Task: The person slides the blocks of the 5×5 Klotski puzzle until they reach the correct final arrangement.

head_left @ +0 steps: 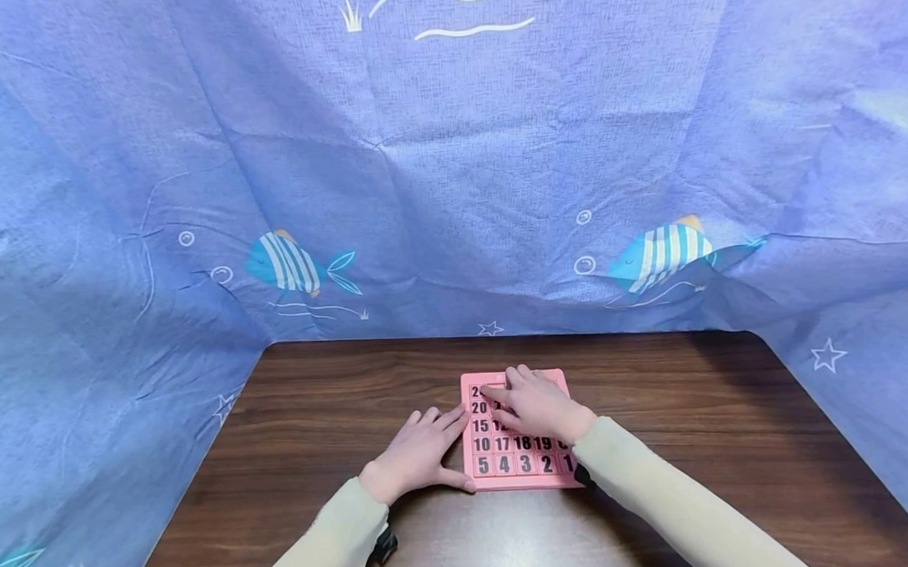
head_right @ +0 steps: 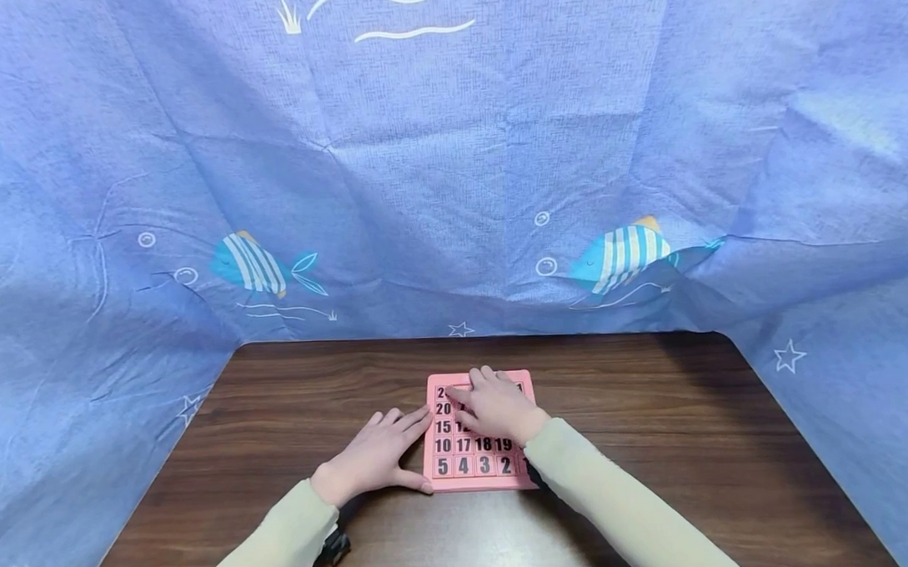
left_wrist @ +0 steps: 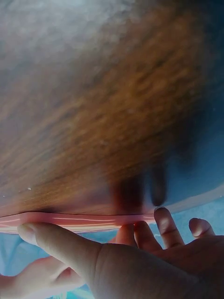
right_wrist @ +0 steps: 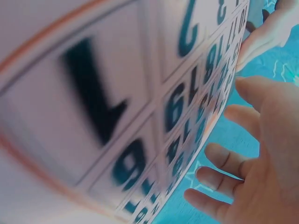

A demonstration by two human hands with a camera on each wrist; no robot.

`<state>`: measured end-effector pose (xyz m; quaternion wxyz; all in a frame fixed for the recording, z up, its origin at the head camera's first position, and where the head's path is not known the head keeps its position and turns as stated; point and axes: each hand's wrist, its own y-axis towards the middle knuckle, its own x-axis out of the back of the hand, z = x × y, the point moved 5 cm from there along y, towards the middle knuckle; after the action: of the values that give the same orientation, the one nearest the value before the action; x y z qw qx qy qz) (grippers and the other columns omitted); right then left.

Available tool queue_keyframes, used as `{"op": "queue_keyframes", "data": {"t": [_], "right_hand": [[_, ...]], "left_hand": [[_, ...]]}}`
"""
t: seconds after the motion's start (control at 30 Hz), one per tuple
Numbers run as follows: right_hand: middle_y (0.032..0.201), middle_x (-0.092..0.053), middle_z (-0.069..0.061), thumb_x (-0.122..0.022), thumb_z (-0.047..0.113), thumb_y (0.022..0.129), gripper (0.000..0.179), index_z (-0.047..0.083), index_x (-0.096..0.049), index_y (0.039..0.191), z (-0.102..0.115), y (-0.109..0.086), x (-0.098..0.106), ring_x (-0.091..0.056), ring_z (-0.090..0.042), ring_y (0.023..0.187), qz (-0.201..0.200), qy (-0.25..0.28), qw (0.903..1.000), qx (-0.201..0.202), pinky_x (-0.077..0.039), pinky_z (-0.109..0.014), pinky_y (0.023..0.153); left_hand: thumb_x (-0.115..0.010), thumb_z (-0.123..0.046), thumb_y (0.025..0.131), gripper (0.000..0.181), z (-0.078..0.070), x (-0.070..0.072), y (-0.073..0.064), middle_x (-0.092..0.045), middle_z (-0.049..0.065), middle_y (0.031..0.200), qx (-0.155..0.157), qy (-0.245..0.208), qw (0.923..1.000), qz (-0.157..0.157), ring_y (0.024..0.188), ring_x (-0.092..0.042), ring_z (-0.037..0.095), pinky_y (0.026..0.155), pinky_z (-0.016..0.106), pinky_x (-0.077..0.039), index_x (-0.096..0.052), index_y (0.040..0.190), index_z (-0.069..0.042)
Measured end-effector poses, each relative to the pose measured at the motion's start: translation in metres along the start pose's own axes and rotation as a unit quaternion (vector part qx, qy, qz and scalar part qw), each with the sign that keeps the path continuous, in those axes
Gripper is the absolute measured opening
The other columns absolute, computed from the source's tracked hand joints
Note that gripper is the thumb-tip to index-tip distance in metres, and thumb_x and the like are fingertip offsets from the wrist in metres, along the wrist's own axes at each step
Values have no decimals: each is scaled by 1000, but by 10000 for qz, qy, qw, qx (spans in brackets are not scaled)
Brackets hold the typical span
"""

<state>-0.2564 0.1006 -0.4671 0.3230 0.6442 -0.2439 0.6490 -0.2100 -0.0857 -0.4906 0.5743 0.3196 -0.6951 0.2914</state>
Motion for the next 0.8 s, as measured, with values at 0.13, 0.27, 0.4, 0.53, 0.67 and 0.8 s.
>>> {"op": "queue_keyframes", "data": {"t": [0.13,0.27,0.4,0.53,0.67,0.8], "right_hand": [[94,-50,-7,-64,35,102,42,21,-68,141,1,1,-1,-44,-24,85,87,12,10000,-14,-46,-44,77],[90,-46,-6,-64,35,102,42,20,-69,141,-6,-4,-2,-40,-23,82,120,44,9999,-62,-40,-41,73],[89,-46,-5,-64,35,102,41,22,-69,140,-16,-12,-3,-40,-23,82,110,-68,9998,-141,-38,-42,76],[87,-44,-3,-65,34,101,41,21,-69,140,-16,-17,-1,-38,-21,80,40,-67,10000,-38,-38,-41,75],[91,-49,-4,-66,34,101,44,20,-67,143,-5,-22,0,-44,-21,81,39,75,9997,230,-44,-43,78],[95,-51,-5,-64,36,102,45,24,-64,146,7,-23,0,-48,-22,87,159,116,9989,427,-47,-46,83]], "left_hand": [[-71,-79,78,109,-1,0,0,-42,4,165,-20,21,10000,23,133,-48,23,110,50,-39,-45,159,-11],[-71,-79,78,109,0,0,0,-41,4,166,10,-19,10000,71,136,-47,25,113,52,-37,-44,160,-11],[-72,-78,78,110,2,-1,0,-40,4,166,50,-29,10000,65,137,-47,26,113,52,-37,-43,160,-11],[-72,-77,77,109,2,0,0,-41,4,165,26,13,10000,17,134,-48,24,111,50,-38,-44,160,-11],[-71,-79,77,110,2,-1,0,-42,5,165,-17,57,10000,-11,134,-48,24,110,49,-39,-45,159,-10],[-70,-80,77,110,2,-2,0,-42,5,165,-19,82,10000,-3,134,-48,24,109,49,-39,-45,159,-11]]}}
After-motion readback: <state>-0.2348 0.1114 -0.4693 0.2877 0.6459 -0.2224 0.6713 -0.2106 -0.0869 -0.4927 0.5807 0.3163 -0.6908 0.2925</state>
